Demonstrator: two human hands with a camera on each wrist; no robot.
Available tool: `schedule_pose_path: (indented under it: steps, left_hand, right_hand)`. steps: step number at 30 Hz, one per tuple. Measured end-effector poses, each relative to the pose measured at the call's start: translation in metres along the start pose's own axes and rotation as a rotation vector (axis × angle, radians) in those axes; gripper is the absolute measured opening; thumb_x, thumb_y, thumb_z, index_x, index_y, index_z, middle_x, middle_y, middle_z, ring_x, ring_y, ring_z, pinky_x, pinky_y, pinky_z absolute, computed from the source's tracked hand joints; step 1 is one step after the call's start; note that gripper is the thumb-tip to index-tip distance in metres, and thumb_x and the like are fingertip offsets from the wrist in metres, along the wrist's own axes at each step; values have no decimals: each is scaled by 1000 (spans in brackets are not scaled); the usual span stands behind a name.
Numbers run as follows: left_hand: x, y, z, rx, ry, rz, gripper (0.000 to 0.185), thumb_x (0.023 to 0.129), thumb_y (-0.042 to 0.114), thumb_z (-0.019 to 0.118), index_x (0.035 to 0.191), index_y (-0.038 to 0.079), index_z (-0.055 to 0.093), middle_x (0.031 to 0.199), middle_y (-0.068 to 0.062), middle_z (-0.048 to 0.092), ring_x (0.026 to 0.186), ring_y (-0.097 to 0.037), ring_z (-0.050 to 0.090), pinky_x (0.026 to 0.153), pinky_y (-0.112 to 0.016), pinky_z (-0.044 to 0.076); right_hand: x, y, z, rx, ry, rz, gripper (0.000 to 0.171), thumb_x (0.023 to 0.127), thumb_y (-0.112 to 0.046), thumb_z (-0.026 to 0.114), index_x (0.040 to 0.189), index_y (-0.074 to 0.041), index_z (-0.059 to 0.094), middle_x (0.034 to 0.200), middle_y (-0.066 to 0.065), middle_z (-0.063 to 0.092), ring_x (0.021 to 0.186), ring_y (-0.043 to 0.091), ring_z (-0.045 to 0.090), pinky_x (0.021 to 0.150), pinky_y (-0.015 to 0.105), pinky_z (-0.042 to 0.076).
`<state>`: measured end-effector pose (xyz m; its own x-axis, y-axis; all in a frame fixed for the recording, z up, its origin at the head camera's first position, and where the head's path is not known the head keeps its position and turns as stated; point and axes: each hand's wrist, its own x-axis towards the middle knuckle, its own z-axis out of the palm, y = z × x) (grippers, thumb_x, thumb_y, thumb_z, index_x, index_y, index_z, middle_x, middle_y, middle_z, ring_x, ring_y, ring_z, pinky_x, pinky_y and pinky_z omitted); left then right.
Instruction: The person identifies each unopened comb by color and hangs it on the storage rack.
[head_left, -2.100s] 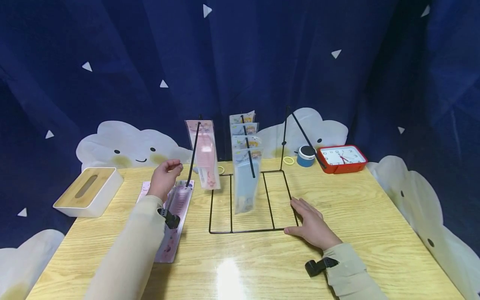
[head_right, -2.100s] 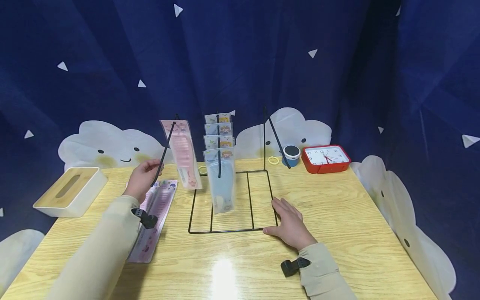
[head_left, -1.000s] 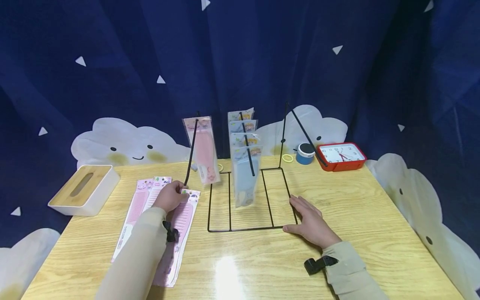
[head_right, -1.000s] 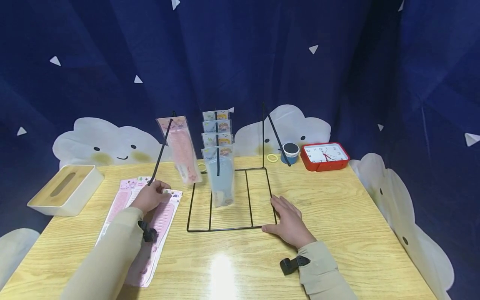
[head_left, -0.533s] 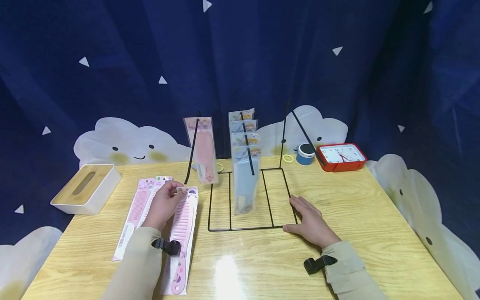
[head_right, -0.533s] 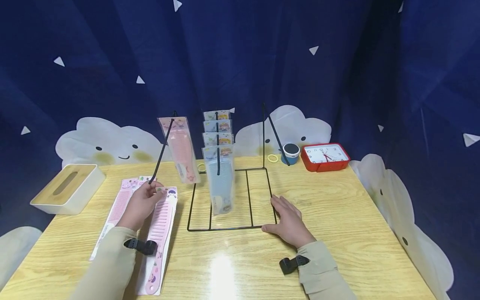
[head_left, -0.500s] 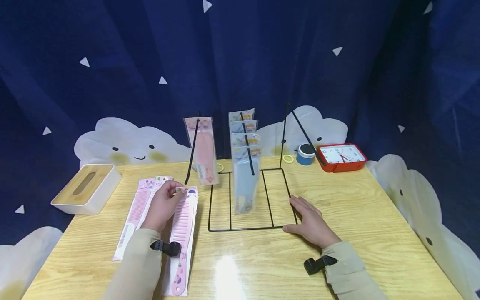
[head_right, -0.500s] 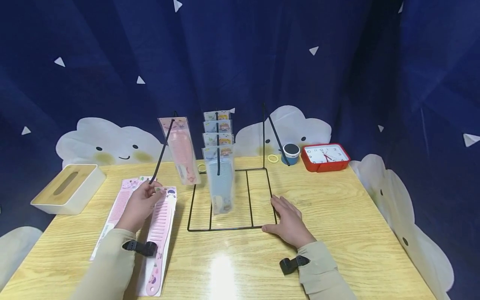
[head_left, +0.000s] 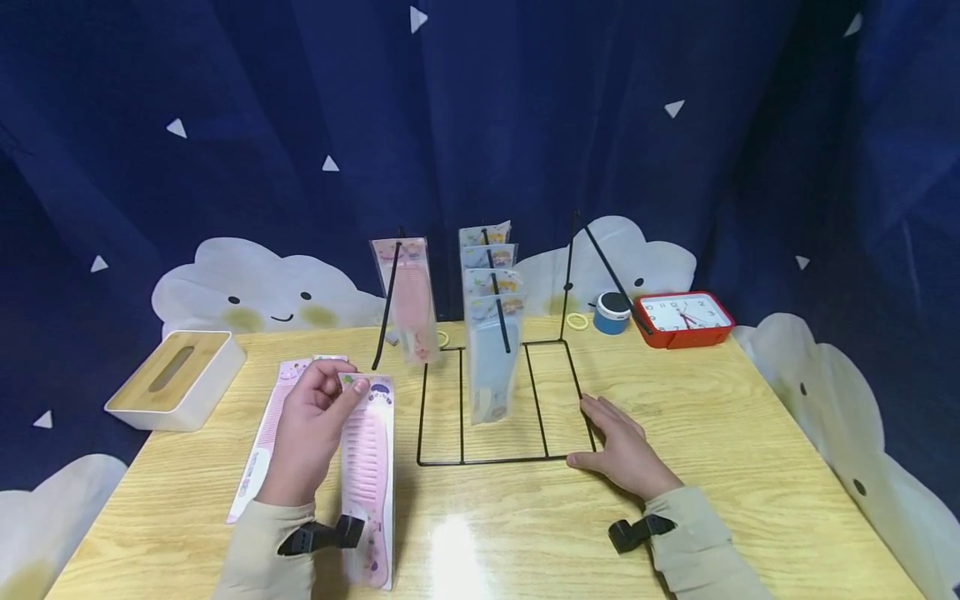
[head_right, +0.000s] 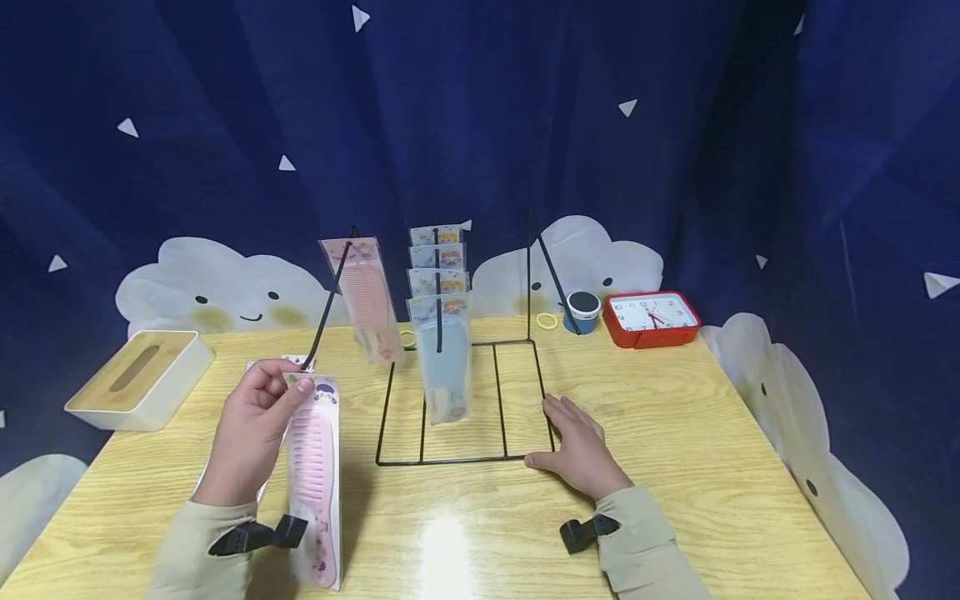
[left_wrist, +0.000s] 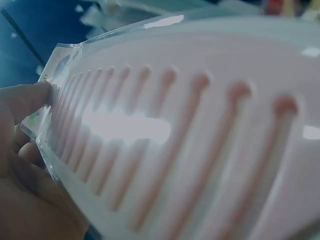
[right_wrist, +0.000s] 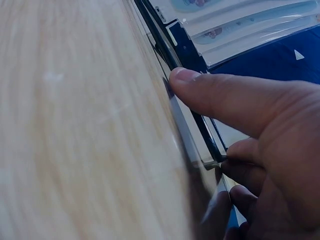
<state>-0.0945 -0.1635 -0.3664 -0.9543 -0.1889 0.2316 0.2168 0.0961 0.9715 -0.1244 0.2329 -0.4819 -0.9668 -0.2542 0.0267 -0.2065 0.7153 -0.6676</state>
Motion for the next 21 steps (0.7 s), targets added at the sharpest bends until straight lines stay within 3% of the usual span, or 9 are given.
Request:
schedule_pose_path:
  steps: [6,13,17,21]
  left_hand:
    - [-11,23,4,-111,2,101,18,91,-4,69,104,7,63,71,1,41,63,-9,41,55,-21,36]
    - [-15,36,7,-179,-14,201,14,90,-10,66,97,2,67,93,-3,69,79,-11,61,66,-21,46]
    - [-16,39,9,-201,-24,238,14,91,-11,65,97,0,69,95,-3,71,84,-12,63,67,-22,48]
    - [-16,43,12,-189,-26,258,12,91,-10,65,98,-1,69,91,-2,71,76,-10,59,63,-21,45]
  right_hand:
    - [0,1,1,-14,9,-7,96,80,-35,85,153,3,35,160,19,32,149,41,19,114,63,12]
    - [-1,1,1,-17,19,-16,96,79,-35,85,152,3,36,159,20,34,148,42,21,113,64,13]
    - [-1,2,2,-12,16,-9,96,79,-34,85,152,3,36,159,20,33,149,42,20,113,63,12]
    - [0,3,2,-13,24,-17,96,79,-35,85,152,3,36,159,20,34,148,42,21,113,63,13]
